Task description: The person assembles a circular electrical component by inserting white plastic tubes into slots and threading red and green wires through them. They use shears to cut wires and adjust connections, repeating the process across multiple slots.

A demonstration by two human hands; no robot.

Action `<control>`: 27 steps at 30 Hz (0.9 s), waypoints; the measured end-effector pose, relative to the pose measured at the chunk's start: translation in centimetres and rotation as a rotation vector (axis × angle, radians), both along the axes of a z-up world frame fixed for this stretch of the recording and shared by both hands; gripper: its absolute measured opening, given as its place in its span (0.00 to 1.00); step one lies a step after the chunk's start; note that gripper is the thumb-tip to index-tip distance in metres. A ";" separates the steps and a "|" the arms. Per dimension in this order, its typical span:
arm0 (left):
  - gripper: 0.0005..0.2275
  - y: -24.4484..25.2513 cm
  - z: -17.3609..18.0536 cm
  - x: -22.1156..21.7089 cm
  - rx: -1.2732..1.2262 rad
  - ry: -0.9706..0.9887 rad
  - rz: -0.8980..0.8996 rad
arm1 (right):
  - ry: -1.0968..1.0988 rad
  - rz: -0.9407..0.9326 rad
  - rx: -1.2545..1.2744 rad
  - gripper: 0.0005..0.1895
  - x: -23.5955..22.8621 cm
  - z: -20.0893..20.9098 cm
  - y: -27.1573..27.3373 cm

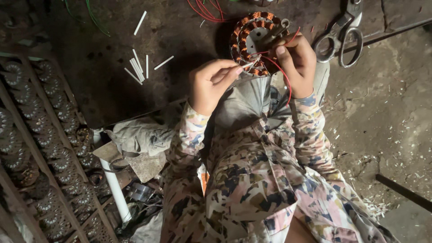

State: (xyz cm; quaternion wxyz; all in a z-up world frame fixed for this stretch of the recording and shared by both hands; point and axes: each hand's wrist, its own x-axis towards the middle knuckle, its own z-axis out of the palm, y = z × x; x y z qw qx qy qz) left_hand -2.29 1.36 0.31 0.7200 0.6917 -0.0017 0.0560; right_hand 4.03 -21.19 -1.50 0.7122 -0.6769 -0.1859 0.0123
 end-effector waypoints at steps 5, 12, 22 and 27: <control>0.06 0.3 -1.5 0.0 -0.180 0.074 -0.033 | 0.047 -0.040 0.081 0.05 -0.2 -1.0 -0.2; 0.05 0.8 -2.4 0.2 -0.239 0.098 -0.034 | 0.052 -0.080 0.146 0.05 -0.4 -1.4 -0.3; 0.04 0.8 -1.7 0.7 -0.161 0.093 -0.019 | 0.077 -0.117 0.342 0.03 -0.5 -1.9 -0.1; 0.05 0.7 -0.7 1.0 -0.006 0.064 0.025 | 0.096 -0.109 0.393 0.03 -0.8 -1.8 -0.3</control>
